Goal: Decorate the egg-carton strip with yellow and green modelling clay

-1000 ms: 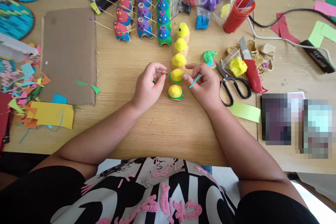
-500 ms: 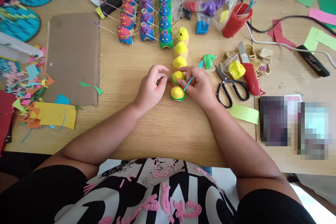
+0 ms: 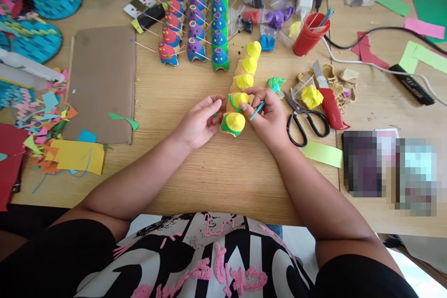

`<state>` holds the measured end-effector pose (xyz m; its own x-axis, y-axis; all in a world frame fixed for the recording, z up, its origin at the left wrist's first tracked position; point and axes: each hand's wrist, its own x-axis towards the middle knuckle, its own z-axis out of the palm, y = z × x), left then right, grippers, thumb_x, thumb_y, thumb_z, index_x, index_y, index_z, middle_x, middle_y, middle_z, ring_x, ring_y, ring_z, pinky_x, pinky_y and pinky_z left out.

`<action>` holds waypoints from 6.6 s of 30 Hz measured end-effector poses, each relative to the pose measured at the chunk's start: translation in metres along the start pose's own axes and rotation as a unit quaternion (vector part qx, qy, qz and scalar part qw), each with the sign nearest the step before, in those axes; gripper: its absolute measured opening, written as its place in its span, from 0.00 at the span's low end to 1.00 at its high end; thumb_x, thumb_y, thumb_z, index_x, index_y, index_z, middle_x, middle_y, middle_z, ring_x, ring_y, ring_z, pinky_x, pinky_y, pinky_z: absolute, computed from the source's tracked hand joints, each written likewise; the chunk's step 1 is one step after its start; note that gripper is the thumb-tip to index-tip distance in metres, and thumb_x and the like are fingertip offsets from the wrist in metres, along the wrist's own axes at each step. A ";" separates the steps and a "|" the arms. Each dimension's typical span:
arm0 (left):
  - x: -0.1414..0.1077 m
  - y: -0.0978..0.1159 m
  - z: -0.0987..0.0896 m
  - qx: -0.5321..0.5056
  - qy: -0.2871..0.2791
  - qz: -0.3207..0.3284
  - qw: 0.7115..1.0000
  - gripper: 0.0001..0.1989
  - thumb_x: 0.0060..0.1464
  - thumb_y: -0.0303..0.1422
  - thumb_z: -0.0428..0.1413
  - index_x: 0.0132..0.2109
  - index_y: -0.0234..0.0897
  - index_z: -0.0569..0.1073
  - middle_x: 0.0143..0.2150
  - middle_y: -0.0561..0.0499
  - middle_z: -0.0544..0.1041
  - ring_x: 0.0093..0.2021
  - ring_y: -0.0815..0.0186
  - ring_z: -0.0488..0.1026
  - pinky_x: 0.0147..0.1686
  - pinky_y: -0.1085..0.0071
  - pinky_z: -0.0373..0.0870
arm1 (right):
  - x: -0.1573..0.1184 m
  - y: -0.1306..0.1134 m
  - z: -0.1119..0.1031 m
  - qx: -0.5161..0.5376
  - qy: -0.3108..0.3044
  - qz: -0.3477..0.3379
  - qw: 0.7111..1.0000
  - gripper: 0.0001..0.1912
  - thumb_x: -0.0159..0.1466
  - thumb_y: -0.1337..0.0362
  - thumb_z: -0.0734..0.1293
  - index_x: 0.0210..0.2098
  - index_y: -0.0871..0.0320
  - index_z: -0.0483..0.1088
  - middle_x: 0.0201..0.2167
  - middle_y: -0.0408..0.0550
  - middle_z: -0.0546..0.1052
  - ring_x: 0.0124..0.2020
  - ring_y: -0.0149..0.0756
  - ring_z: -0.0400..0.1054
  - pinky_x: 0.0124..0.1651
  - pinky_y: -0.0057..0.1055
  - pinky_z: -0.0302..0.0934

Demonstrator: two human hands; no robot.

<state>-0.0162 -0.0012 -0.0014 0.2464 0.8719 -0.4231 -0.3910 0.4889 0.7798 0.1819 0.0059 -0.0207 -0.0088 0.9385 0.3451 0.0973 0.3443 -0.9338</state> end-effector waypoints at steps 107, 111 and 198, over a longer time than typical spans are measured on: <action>-0.003 -0.006 -0.005 0.010 -0.091 0.049 0.995 0.20 0.54 0.50 0.73 0.38 0.36 0.84 0.34 0.52 0.84 0.29 0.74 0.75 0.28 0.77 0.68 | -0.018 0.001 -0.011 -0.191 -0.042 -0.116 0.974 0.16 0.58 0.44 0.81 0.35 0.46 0.78 0.51 0.50 0.69 0.68 0.58 0.63 0.79 0.70 0.54; -0.003 -0.007 -0.004 0.013 -0.072 0.046 0.996 0.19 0.54 0.49 0.73 0.38 0.36 0.85 0.33 0.53 0.83 0.27 0.74 0.73 0.27 0.77 0.67 | -0.018 -0.002 -0.009 -0.207 -0.029 -0.147 0.967 0.15 0.59 0.47 0.81 0.34 0.46 0.78 0.49 0.50 0.70 0.64 0.58 0.67 0.77 0.69 0.58; -0.007 -0.009 -0.003 0.156 -0.113 0.144 0.971 0.24 0.59 0.54 0.68 0.39 0.35 0.83 0.32 0.52 0.79 0.30 0.73 0.70 0.29 0.74 0.67 | -0.011 0.003 -0.007 -0.233 -0.026 -0.297 0.926 0.12 0.67 0.52 0.75 0.35 0.49 0.71 0.51 0.48 0.70 0.58 0.49 0.72 0.60 0.60 0.76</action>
<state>-0.0170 -0.0116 -0.0070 0.3681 0.9262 -0.0819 -0.1930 0.1623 0.9677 0.1889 -0.0040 -0.0267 -0.2454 0.5914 0.7681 0.4781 0.7631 -0.4348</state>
